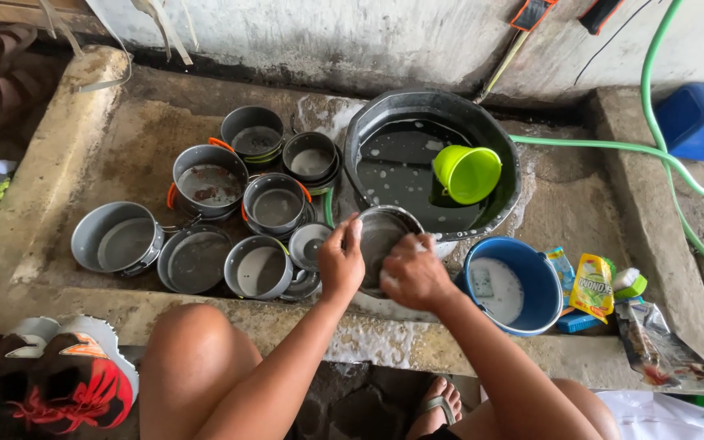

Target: The person is washing a set of nesting camping cookware by scrubbing each piece with a sponge and rinsing them with water in a basin.

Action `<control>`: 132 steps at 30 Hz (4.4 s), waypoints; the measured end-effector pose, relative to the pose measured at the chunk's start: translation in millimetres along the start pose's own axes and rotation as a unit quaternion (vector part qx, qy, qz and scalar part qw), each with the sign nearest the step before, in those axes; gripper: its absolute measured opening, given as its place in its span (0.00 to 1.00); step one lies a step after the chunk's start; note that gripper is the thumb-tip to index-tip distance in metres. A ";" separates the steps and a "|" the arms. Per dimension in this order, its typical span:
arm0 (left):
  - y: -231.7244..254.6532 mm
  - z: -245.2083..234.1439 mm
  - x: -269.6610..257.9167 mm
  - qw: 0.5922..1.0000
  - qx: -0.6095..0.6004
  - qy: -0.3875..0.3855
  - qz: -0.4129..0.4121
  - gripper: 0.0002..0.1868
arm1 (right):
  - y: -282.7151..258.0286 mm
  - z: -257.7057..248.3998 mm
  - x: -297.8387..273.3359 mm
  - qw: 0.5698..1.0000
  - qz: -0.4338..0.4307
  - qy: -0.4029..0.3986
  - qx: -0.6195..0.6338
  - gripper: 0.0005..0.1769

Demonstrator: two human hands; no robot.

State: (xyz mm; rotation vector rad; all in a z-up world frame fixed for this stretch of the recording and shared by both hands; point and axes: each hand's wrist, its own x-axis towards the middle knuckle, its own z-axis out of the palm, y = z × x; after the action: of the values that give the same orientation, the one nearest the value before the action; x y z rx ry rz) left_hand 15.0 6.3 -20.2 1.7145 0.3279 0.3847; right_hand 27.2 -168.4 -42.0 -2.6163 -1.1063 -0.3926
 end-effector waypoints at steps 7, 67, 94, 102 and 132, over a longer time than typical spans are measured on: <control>-7.5 -2.5 16.5 0.996 0.048 -0.013 -0.074 0.19 | 12.9 -12.5 0.7 0.949 0.289 0.130 -0.007 0.28; 7.4 3.5 -23.0 0.976 0.010 -0.132 -0.171 0.26 | -18.5 2.1 18.9 0.910 0.365 -0.114 0.160 0.25; -52.5 13.1 -15.0 0.966 0.232 -0.094 -0.062 0.26 | -22.8 22.7 -14.3 0.929 0.302 -0.202 0.076 0.23; -57.7 10.2 -17.8 0.958 0.248 -0.095 -0.106 0.26 | -43.6 25.8 -13.8 0.927 0.255 -0.227 0.157 0.24; -66.0 0.7 -15.0 0.952 0.247 -0.091 -0.153 0.20 | -17.1 28.1 -3.5 0.891 0.311 -0.327 0.042 0.27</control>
State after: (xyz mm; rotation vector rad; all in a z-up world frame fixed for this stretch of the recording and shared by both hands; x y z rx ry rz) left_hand 1.6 10.8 -86.4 2.1264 0.5816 -0.0982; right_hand 16.4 -149.4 -66.8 -2.8869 -0.3283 0.6975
